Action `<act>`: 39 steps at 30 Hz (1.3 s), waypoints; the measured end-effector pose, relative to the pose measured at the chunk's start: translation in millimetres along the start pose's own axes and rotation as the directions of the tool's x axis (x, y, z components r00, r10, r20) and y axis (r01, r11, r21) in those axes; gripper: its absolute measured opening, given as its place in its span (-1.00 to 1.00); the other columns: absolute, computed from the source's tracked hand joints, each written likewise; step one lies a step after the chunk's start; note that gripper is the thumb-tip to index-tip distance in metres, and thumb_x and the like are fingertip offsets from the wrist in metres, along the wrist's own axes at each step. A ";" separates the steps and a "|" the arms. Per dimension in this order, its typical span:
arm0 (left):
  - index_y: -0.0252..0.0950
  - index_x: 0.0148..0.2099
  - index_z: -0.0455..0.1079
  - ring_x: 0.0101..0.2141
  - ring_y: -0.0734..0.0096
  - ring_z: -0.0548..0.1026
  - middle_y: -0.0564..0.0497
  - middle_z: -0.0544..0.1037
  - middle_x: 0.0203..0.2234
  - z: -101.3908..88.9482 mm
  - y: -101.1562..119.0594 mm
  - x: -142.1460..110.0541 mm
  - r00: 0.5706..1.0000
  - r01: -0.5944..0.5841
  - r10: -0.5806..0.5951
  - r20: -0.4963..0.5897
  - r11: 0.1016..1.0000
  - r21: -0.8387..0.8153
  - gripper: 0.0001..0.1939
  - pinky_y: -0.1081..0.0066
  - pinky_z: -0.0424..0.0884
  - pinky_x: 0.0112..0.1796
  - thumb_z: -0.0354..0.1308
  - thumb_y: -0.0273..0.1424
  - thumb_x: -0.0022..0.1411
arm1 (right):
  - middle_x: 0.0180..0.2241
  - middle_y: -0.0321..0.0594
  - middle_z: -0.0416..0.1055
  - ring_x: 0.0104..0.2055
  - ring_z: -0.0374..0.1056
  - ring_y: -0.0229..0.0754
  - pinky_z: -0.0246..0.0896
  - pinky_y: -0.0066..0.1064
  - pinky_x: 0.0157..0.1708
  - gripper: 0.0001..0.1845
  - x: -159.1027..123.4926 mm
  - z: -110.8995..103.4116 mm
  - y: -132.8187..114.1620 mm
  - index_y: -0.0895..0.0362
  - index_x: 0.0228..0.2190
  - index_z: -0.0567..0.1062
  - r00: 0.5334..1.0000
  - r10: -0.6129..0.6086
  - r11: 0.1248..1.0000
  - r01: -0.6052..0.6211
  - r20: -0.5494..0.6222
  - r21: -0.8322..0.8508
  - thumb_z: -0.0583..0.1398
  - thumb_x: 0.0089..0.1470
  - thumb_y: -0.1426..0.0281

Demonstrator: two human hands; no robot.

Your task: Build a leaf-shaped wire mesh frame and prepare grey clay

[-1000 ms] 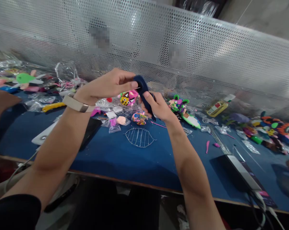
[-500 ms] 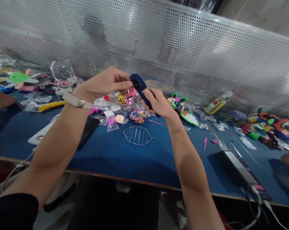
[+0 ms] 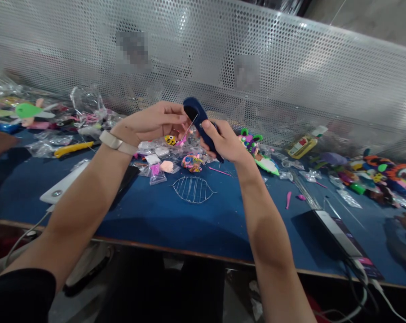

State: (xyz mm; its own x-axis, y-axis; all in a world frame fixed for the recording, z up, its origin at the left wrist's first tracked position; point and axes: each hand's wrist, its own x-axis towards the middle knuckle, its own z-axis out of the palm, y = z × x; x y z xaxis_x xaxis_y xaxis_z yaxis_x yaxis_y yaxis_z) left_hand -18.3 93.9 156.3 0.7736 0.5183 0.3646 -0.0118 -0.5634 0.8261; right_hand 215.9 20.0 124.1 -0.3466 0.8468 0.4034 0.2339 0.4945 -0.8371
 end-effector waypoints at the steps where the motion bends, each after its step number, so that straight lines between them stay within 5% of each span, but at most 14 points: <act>1: -0.28 -0.21 0.51 -0.35 0.43 0.63 -0.01 0.59 -0.36 1.2 3.3 -0.6 1.000 0.003 -0.003 -0.004 1.000 0.019 -0.62 0.37 0.53 -0.30 0.31 -0.05 0.47 | -0.61 -0.43 0.28 -0.69 0.14 -0.35 0.06 -0.41 -0.71 -0.35 -0.2 -0.5 -0.5 0.02 -0.26 0.44 1.000 0.004 1.000 -0.004 -0.013 -0.014 0.13 0.30 -0.32; 8: -0.29 -0.23 0.53 -0.38 0.41 0.56 -0.05 0.65 -0.39 10.6 10.0 0.0 0.995 -0.045 0.058 -0.085 0.987 0.151 -0.62 0.33 0.51 -0.30 0.43 -0.06 0.37 | -0.63 -0.43 0.29 -0.71 0.11 -0.35 -0.01 -0.43 -0.75 -0.37 1.2 -1.8 2.2 0.01 -0.31 0.43 0.997 0.037 0.998 -0.040 -0.068 -0.039 0.15 0.30 -0.30; 14: -0.26 -0.17 0.55 -0.45 0.44 0.57 0.02 0.61 -0.46 13.6 8.9 0.4 0.978 -0.144 0.178 -0.112 0.955 0.258 -0.65 0.41 0.48 -0.38 0.34 -0.06 0.45 | -0.52 -0.30 0.45 -0.50 0.48 -0.17 0.37 -0.36 -0.58 -0.27 2.9 -2.3 4.3 0.02 -0.14 0.51 0.994 0.100 0.994 -0.097 -0.047 0.060 0.15 0.22 -0.39; 19: -0.28 -0.18 0.58 -0.54 0.51 0.53 0.03 0.60 -0.50 17.4 16.9 -2.0 0.974 -0.166 0.209 -0.087 0.922 0.349 -0.70 0.46 0.44 -0.44 0.29 -0.15 0.50 | -0.47 -0.24 0.50 -0.38 0.58 -0.06 0.51 -0.27 -0.47 -0.21 1.6 -1.3 4.3 0.03 -0.06 0.56 0.990 0.140 0.982 -0.134 -0.033 0.135 0.09 0.23 -0.41; 25: -0.27 -0.20 0.59 -0.52 0.45 0.55 0.00 0.59 -0.53 18.3 18.0 -4.0 0.979 -0.118 0.171 -0.114 0.922 0.370 -0.71 0.41 0.51 -0.38 0.19 -0.23 0.55 | -0.53 -0.29 0.44 -0.50 0.49 -0.16 0.35 -0.34 -0.57 -0.18 2.4 0.0 -0.2 0.04 -0.08 0.55 0.992 0.112 0.989 -0.105 -0.061 0.108 0.05 0.24 -0.42; 39: -0.28 -0.27 0.57 -0.54 0.47 0.54 -0.07 0.66 -0.43 19.8 14.6 -2.3 0.984 -0.085 0.120 -0.134 0.967 0.241 -0.60 0.40 0.48 -0.45 0.32 -0.04 0.43 | -0.70 -0.44 0.21 -0.75 0.08 -0.33 -0.07 -0.39 -0.79 -0.23 6.0 0.1 7.8 0.02 -0.32 0.46 0.990 0.068 0.998 -0.066 -0.122 0.020 0.05 0.23 -0.44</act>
State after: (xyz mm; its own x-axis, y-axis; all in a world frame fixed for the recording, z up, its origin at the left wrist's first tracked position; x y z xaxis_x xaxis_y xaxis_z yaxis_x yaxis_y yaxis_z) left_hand -7.7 71.7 159.0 0.6747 0.5287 0.5151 0.0754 -0.7435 0.6645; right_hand 215.5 28.9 119.9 -0.2165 0.8961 0.3875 0.2379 0.4333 -0.8692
